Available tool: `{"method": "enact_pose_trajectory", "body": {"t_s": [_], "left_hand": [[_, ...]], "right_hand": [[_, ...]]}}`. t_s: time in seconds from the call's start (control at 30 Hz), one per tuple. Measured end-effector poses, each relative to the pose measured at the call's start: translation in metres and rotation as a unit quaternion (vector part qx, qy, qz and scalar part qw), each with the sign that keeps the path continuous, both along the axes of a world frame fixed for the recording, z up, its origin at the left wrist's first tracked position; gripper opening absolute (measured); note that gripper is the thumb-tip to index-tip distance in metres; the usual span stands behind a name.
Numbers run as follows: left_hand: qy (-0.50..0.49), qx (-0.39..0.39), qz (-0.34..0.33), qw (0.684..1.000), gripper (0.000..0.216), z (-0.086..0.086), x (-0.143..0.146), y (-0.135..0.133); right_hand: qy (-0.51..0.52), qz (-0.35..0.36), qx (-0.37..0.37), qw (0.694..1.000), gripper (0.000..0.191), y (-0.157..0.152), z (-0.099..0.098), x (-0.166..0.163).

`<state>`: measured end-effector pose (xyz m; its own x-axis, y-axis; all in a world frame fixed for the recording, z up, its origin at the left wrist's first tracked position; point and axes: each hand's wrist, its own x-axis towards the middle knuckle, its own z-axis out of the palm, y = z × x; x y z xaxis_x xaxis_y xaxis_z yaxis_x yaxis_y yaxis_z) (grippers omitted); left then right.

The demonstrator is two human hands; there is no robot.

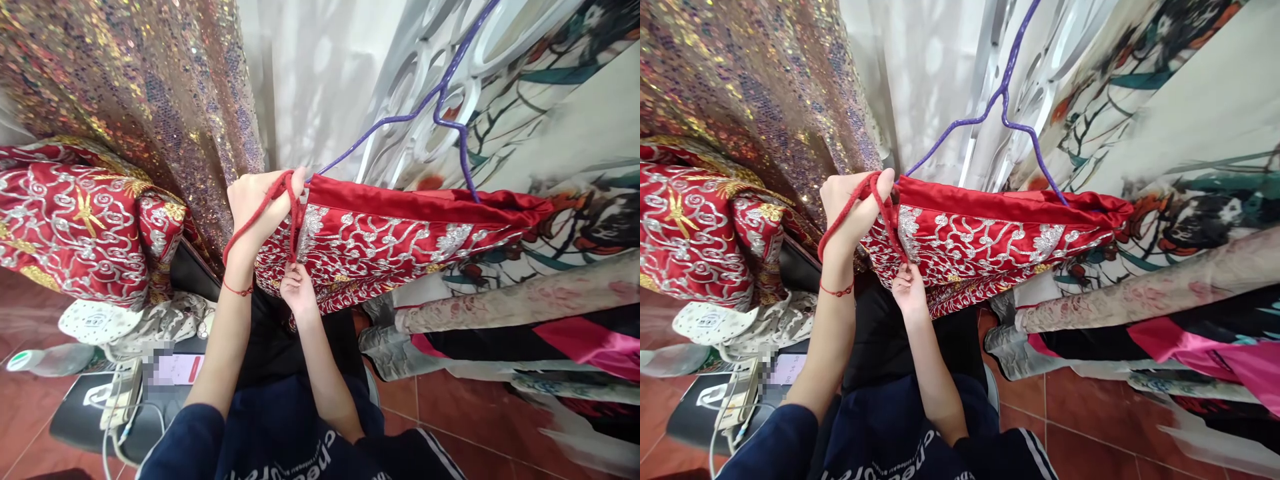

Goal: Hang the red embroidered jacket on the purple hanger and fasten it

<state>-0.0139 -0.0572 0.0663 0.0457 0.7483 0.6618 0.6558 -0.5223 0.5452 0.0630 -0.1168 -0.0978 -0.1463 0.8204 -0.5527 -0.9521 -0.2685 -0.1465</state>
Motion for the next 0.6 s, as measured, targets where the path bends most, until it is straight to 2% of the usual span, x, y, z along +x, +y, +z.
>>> {"method": "enact_pose_trajectory", "body": {"t_s": [0.2, 0.43, 0.53, 0.6], "left_hand": [[-0.005, -0.016, -0.004, 1.000, 0.058, 0.001, 0.001, -0.003], [0.003, -0.005, 0.005, 1.000, 0.059, -0.002, 0.000, 0.000], [-0.003, -0.002, 0.005, 1.000, 0.059, -0.002, 0.000, -0.001], [-0.003, -0.001, 0.004, 1.000, 0.059, -0.002, 0.000, -0.002]], "right_hand": [[-0.060, -0.020, 0.012, 0.998, 0.024, 0.004, -0.001, -0.006], [-0.168, -0.063, 0.014, 0.984, 0.018, -0.028, -0.003, -0.033], [-0.293, -0.056, 0.073, 0.952, 0.022, -0.030, -0.006, -0.028], [-0.426, -0.025, 0.128, 0.896, 0.024, -0.027, -0.010, -0.016]]}}
